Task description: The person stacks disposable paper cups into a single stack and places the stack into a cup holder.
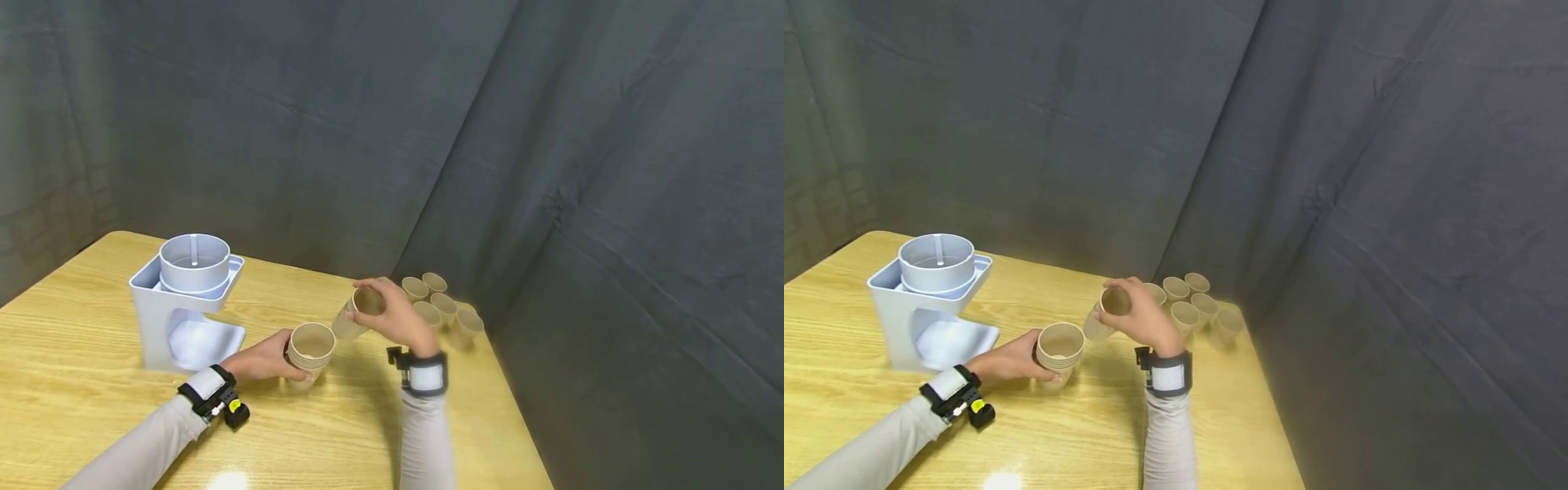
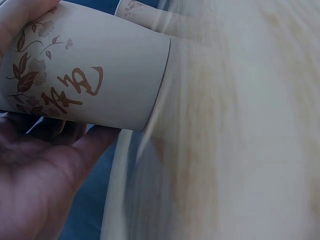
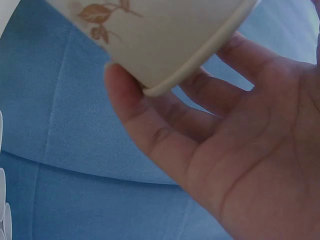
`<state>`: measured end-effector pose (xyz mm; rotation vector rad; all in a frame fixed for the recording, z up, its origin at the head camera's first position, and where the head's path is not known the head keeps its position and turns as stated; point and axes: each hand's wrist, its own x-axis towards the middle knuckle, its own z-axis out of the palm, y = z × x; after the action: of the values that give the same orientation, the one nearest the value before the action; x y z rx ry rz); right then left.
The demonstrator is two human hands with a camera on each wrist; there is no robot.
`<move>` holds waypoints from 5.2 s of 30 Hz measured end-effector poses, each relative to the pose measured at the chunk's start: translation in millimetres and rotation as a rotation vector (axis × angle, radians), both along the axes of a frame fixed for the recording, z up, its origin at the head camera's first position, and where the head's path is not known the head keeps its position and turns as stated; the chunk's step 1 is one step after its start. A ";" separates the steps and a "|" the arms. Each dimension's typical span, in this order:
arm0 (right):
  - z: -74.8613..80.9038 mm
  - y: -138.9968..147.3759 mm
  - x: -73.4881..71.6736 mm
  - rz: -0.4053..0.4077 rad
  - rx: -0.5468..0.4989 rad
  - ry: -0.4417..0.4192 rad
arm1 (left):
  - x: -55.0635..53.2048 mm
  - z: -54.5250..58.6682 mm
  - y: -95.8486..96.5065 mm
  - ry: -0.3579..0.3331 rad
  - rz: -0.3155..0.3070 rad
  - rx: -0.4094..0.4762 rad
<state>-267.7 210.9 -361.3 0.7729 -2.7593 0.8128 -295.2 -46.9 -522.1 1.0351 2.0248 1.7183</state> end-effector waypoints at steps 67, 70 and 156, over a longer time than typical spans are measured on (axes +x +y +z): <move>-11.7 -52.3 2.5 0.159 0.151 -0.009 | -0.5 4.4 -5.5 -0.009 -0.048 -0.026; -13.3 -56.7 3.3 0.167 0.158 -0.023 | -0.7 4.5 -4.9 0.002 -0.046 -0.021; -61.5 15.0 -70.0 -0.345 0.132 0.015 | 5.0 6.7 6.2 0.007 -0.017 -0.015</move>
<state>-337.7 225.9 -422.8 0.3016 -2.8380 0.5581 -290.2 -40.6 -515.4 1.0519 2.0244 1.6913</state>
